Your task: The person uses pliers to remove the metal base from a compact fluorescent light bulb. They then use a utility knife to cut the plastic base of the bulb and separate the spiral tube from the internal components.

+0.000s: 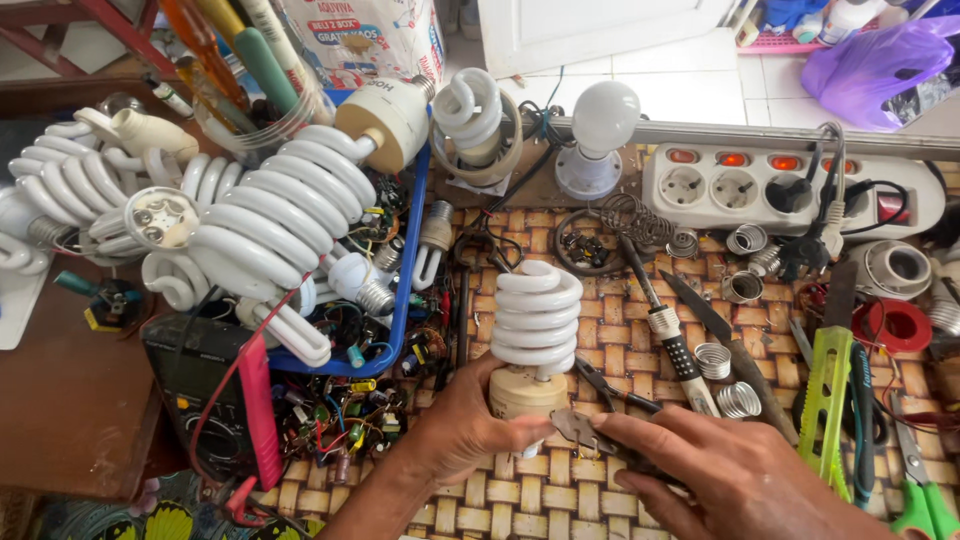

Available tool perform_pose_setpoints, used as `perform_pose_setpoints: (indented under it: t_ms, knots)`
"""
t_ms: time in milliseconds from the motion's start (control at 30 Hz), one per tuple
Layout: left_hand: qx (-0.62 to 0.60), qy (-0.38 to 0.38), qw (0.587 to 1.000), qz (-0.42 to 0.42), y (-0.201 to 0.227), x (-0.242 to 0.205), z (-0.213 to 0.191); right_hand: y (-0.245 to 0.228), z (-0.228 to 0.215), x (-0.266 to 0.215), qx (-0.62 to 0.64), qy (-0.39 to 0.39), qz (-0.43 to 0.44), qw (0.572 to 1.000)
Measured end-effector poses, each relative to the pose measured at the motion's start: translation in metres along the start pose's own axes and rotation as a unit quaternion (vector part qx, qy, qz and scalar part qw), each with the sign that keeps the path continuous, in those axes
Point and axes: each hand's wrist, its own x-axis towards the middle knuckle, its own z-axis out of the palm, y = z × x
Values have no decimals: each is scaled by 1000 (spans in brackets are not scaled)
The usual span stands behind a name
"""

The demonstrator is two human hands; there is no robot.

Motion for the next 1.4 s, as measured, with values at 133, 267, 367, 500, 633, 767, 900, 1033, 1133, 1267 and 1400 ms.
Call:
perform_pose_setpoints:
  t_ms: [133, 267, 367, 500, 633, 767, 900, 1033, 1133, 1267, 1400]
  knots:
    - [61, -8, 998, -12, 4, 2, 7, -4, 0, 3, 9, 1, 8, 1000]
    - [54, 25, 998, -5, 7, 0, 12, -6, -4, 6, 2, -19, 29, 999]
    - [4, 1, 1000, 5, -6, 5, 1, -3, 3, 2, -14, -4, 15, 1000]
    - [38, 25, 999, -8, -1, 1, 0, -2, 5, 2, 4, -8, 23, 1000]
    - [-28, -43, 999, 2, 1, 3, -7, -1, 5, 2, -11, -21, 47, 999]
    - [-67, 0, 998, -19, -14, 8, -13, -2, 3, 3, -7, -20, 54, 998]
    - [-64, -23, 997, 39, -11, 8, -12, 3, 5, 1, -34, 16, 20, 999]
    - [-64, -30, 997, 17, -3, 5, -9, 9, 3, -2, 7, -43, 34, 999]
    - [-69, -29, 997, -7, -3, 4, -6, 9, 2, 1, 11, -44, 17, 999]
    - [-86, -27, 996, -27, -4, 5, -3, 14, 3, 2, -11, -38, -2, 999]
    - [-108, -62, 990, -67, 3, 4, 4, 18, 7, 3, -31, -54, 19, 998]
